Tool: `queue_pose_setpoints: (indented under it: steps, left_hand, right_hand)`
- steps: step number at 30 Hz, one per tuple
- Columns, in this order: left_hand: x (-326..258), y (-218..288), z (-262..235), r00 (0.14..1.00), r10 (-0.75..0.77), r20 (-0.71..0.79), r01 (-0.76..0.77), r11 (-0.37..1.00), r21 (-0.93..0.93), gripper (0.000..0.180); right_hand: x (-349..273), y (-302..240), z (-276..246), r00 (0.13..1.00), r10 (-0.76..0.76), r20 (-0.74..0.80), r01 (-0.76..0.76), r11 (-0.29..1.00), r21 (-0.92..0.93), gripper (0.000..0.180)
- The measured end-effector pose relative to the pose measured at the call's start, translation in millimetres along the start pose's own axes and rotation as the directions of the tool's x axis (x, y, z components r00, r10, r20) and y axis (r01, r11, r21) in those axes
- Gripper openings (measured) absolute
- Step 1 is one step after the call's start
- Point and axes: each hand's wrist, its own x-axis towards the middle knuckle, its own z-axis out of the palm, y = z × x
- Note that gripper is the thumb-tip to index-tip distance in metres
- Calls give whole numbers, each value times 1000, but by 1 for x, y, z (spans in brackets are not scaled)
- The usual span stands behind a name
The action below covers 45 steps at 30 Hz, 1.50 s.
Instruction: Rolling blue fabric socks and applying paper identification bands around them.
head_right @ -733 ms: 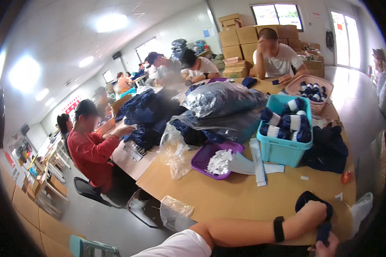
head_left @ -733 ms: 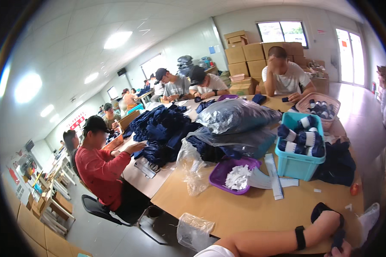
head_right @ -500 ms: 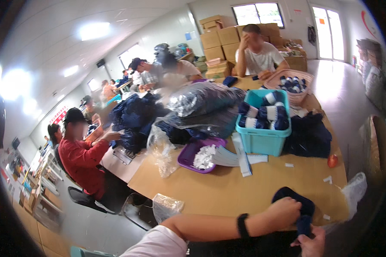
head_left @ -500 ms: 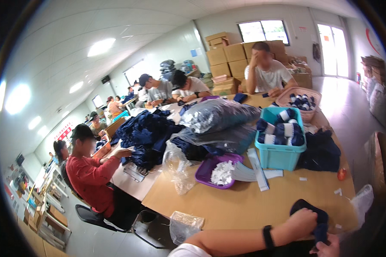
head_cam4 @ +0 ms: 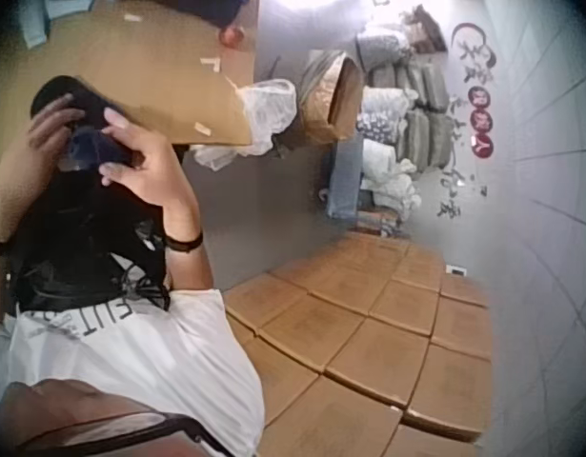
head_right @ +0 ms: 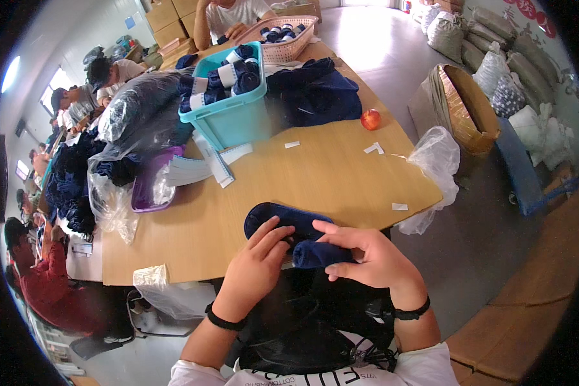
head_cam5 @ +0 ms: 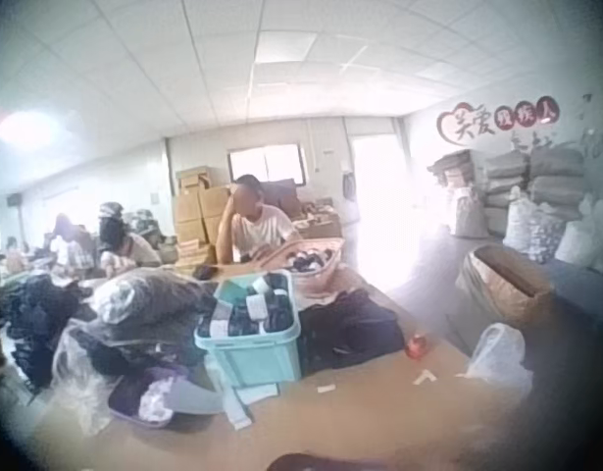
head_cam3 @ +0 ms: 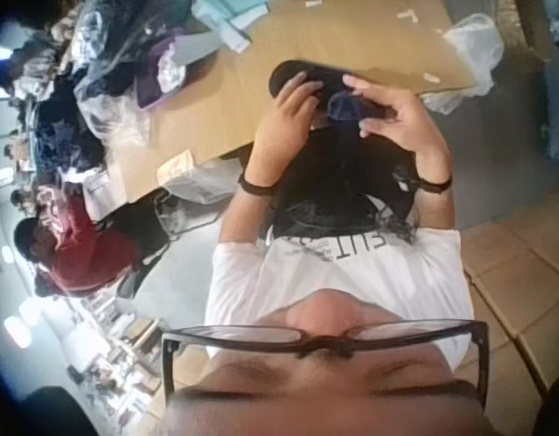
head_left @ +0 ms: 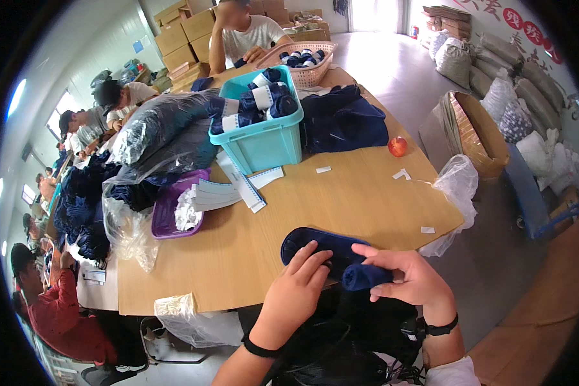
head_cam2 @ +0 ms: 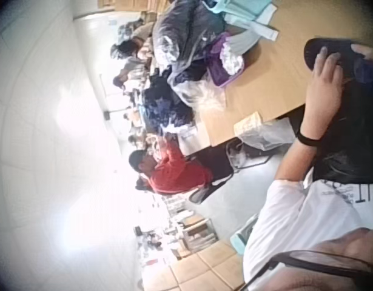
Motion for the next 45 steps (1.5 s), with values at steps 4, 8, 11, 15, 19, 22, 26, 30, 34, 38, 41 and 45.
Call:
queue_pose_setpoints:
  steps: [4, 8, 11, 15, 19, 22, 26, 30, 34, 38, 41, 45]
  left_hand:
    - [-8, 3, -6, 994, -49, -101, 50, 999, 5, 22]
    - [-12, 3, -2, 967, -126, -220, 155, 981, 119, 29]
    - [-4, -3, -1, 969, -210, -127, 198, 975, -97, 38]
    - [-3, -8, -13, 958, -230, -171, 213, 971, -110, 41]
    - [-11, -6, -12, 967, -178, -185, 141, 971, -194, 36]
    - [-18, -6, -11, 978, -127, -168, 79, 961, -266, 29]
    - [-16, 3, -16, 969, -135, -209, 89, 972, -216, 28]
    - [-11, -4, -18, 970, -109, -216, 65, 977, -205, 27]
    - [-7, -19, -23, 983, -67, -172, 28, 975, -219, 25]
    - [0, -25, -25, 993, -27, -119, 5, 983, -182, 26]
    - [-5, -24, -31, 996, -81, -39, 77, 993, -92, 19]
    - [0, -31, -22, 995, -64, -76, 52, 986, -158, 19]
  right_hand:
    - [0, 9, 12, 982, 170, 78, -170, 985, 0, 40]
    - [3, 12, 26, 982, 169, 81, -166, 985, -41, 40]
    - [17, 9, 27, 991, 88, 97, -59, 961, -271, 41]
    - [33, 6, 37, 995, 50, 90, -11, 921, -390, 38]
    - [25, 9, 37, 989, 142, 30, -121, 922, -367, 40]
    - [24, 10, 36, 991, 119, 58, -95, 945, -314, 43]
    - [30, -1, 34, 979, 172, 106, -128, 934, -333, 44]
    - [33, -2, 32, 982, 138, 129, -86, 934, -346, 45]
    - [34, -9, 26, 969, 202, 142, -140, 924, -356, 47]
    - [25, -6, 14, 982, 143, 121, -104, 954, -281, 46]
    - [36, -12, 3, 987, 71, 142, -26, 955, -295, 43]
    - [44, -32, 5, 999, 29, 44, -7, 905, -425, 42]
